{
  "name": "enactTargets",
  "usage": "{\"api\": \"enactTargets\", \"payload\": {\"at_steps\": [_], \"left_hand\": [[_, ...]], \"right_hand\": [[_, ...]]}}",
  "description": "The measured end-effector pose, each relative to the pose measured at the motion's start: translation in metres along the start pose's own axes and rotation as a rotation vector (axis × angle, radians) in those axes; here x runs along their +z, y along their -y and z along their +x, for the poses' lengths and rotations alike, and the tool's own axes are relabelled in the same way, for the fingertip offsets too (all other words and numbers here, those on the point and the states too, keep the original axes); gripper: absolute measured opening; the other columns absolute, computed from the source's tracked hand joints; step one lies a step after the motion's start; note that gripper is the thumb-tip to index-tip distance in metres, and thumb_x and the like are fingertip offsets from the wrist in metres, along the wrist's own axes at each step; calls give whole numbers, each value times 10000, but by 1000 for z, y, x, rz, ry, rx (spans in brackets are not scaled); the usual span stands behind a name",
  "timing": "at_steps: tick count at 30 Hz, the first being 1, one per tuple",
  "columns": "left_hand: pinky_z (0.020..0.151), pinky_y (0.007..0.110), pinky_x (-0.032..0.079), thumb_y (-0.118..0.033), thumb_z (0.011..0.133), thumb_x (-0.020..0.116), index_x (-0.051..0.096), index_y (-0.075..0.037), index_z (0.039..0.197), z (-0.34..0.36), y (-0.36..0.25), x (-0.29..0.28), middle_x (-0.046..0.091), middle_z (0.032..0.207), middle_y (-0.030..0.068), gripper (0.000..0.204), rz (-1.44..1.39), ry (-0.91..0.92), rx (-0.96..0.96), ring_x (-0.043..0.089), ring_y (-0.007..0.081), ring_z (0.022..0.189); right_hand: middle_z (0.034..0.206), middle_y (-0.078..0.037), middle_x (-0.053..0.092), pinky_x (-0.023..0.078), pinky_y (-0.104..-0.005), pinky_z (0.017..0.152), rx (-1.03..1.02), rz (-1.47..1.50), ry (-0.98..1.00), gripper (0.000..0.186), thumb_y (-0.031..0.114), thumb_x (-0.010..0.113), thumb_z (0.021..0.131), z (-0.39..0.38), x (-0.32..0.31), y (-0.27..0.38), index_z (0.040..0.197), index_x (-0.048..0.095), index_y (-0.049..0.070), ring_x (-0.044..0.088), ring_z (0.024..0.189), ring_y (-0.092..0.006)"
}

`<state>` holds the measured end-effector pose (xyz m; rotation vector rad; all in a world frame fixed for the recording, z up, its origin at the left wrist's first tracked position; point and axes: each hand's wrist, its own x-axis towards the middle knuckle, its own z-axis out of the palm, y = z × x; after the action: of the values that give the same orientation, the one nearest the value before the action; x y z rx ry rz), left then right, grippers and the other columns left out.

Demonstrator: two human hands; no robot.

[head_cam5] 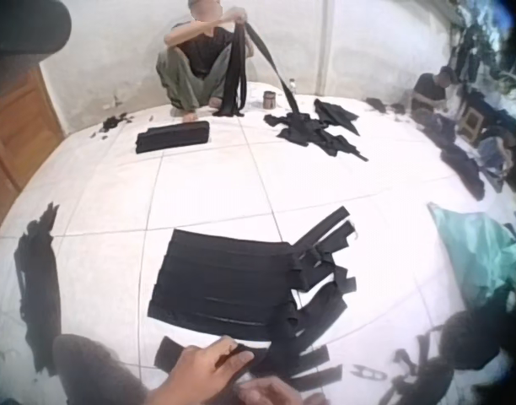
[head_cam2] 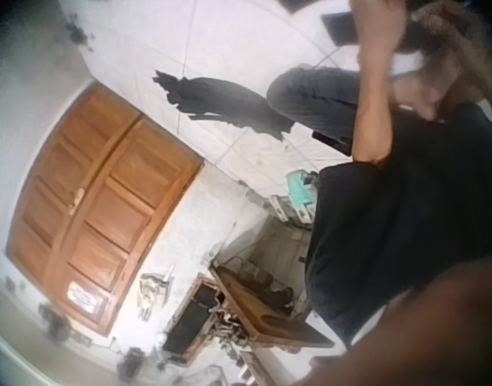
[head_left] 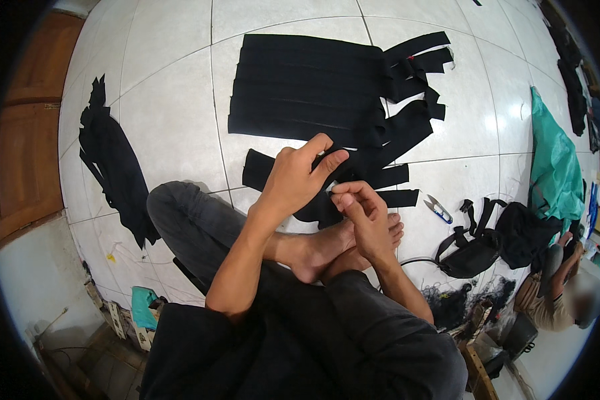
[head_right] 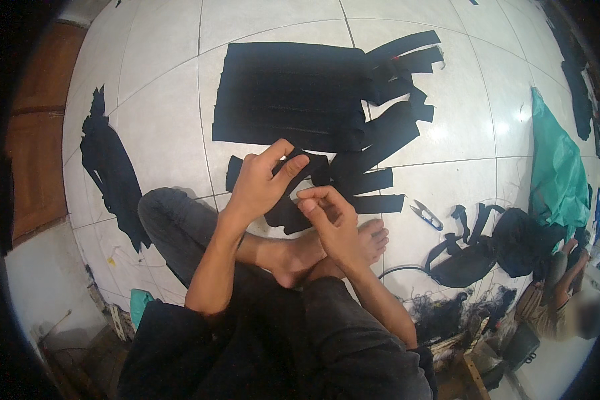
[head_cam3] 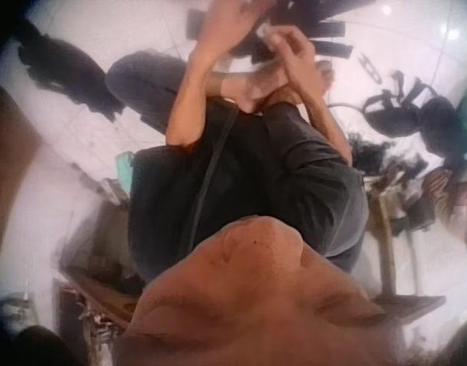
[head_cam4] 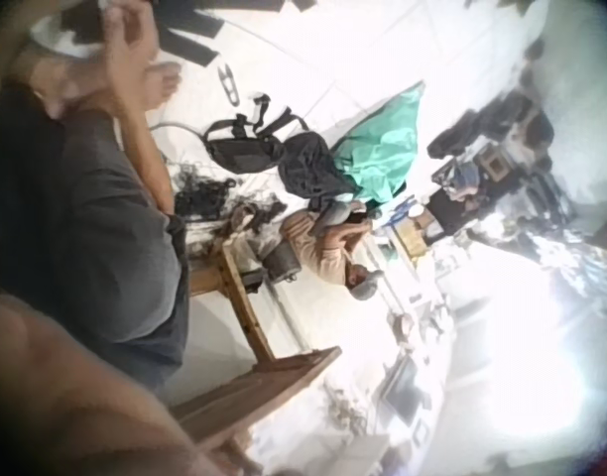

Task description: The person sits on the floor and uses a utility knife to cut strips from a large piece of black fabric. They repeatedly cut, fold, and align the fabric to produce uniform strips.

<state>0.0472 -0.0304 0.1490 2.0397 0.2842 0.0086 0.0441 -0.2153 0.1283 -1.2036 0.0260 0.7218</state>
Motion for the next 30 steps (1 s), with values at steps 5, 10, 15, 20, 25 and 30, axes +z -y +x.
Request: {"api": "enactTargets", "payload": {"at_steps": [5,10,15,20,25,30], "left_hand": [[542,378,422,-395,994,686,626,-29,951,-1,1,5,638,726,159,373,88,-34,74,597,321,553],[478,369,343,-384,1001,686,615,-21,908,0,-9,5,527,568,131,381,138,-187,33,443,234,450],[461,352,290,-385,997,697,621,-18,880,-2,-9,13,446,504,92,393,96,-240,-66,360,156,448],[469,346,316,-392,984,713,642,-20,900,-1,-8,10,515,534,104,388,28,-133,23,420,175,450],[486,345,373,-393,974,721,653,-21,915,-1,-12,9,601,623,134,383,18,-92,61,548,227,483],[497,382,447,-353,977,711,637,-38,924,0,-14,9,654,658,166,328,68,-44,61,634,346,521]], "right_hand": [[893,13,699,490,-246,706,61,-237,66,117,86,711,977,7,-2,13,1057,717,0,632,790,-71],[813,-37,688,452,-267,627,-97,-524,4,129,86,766,923,0,5,12,929,667,3,593,661,-96],[765,-20,616,452,-258,652,-425,-791,-48,142,17,781,878,-9,14,4,898,643,-4,573,689,-116],[846,-48,652,475,-275,723,-420,-500,39,129,65,764,913,-1,3,-4,960,655,12,623,766,-145],[916,2,691,496,-223,736,114,-43,-84,133,132,717,986,1,3,14,1015,708,3,606,818,-51],[932,-3,704,501,-194,714,77,-122,-37,153,138,743,969,2,2,15,1026,714,-1,633,823,-44]]}}
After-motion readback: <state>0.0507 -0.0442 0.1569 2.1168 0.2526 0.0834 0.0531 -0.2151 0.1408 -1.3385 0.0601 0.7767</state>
